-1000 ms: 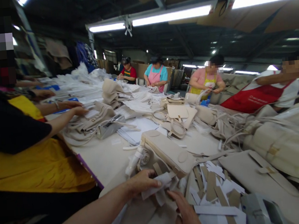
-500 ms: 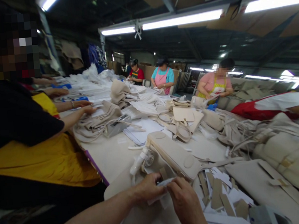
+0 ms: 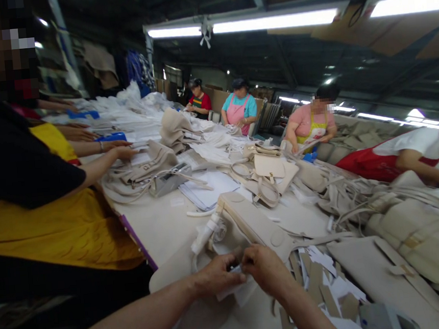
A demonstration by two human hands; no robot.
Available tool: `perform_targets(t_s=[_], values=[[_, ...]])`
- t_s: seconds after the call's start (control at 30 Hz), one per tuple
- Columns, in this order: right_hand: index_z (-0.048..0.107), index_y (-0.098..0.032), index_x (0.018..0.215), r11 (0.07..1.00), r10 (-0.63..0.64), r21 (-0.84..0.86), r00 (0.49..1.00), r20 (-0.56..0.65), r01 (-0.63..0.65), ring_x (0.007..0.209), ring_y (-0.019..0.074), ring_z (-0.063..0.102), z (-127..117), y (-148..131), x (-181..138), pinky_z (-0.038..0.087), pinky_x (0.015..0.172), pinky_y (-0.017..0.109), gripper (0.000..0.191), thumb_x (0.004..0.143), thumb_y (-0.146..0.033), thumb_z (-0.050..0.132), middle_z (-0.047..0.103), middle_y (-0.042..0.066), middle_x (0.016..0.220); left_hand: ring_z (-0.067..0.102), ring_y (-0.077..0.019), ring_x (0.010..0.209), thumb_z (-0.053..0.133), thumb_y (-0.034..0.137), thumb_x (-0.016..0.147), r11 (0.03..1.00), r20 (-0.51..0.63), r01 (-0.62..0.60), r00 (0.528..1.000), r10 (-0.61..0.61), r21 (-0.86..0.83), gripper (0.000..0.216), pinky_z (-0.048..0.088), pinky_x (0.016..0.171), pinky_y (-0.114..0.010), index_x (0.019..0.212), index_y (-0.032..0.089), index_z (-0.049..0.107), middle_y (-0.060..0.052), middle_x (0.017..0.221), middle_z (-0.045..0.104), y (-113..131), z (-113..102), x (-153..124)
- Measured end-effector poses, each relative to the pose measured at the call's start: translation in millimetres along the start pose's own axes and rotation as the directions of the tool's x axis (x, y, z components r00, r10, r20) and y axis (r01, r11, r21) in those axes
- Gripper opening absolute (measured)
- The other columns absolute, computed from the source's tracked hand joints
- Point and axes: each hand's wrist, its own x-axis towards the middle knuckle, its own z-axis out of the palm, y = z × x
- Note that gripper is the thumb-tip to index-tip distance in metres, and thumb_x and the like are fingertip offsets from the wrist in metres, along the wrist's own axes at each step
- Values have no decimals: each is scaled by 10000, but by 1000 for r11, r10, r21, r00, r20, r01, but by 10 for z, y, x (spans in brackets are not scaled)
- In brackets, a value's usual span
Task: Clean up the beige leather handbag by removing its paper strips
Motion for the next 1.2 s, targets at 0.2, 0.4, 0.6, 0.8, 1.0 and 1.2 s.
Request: perform_targets(t_s=[0.2,0.4,0.6,0.8,1.0,1.2], values=[[565,-185,709,991,94,86,990,104,-103,495,95,504,-11,73,191,333,465,216,131,589,-138,588,546,-49,608,506,-157,733,590,314,703,998,-93,54,994,-51,30,310,396,633,-235,955,143,646,1,776,602,-20,68,-15],[532,-188,829,950,127,229,932,339,-212,411,78,518,-33,169,268,391,389,189,230,603,-153,560,594,-55,658,511,-137,701,571,266,704,998,-65,-7,998,3,-70,318,380,631,-231,991,148,640,8,781,608,-19,95,-62],[550,-188,710,964,105,204,952,287,-167,398,97,484,11,174,202,387,400,193,94,646,-136,504,460,-81,429,486,-135,688,601,257,658,998,-115,48,992,-52,-36,243,366,617,-231,868,142,648,17,720,574,-13,93,-53],[581,-198,794,967,-255,-2,967,-32,255,766,123,572,194,265,-142,456,694,236,184,859,-177,410,601,21,823,445,-122,646,620,303,656,999,-108,44,993,-47,-28,214,349,586,-222,797,143,633,25,664,526,-31,112,-15],[566,-169,1063,717,-623,-420,782,-30,556,903,168,594,298,545,-300,507,781,290,279,899,-137,342,633,98,1087,452,-116,646,637,413,673,1000,-60,29,998,-29,2,334,361,580,-215,854,133,637,15,694,545,-71,90,24],[505,-143,1227,540,-728,-577,684,44,613,913,190,577,279,692,-325,530,779,321,426,827,-57,386,581,94,1236,461,-111,644,677,382,621,996,68,85,994,-83,-21,354,371,591,-221,874,137,635,18,711,549,-45,-20,66]])
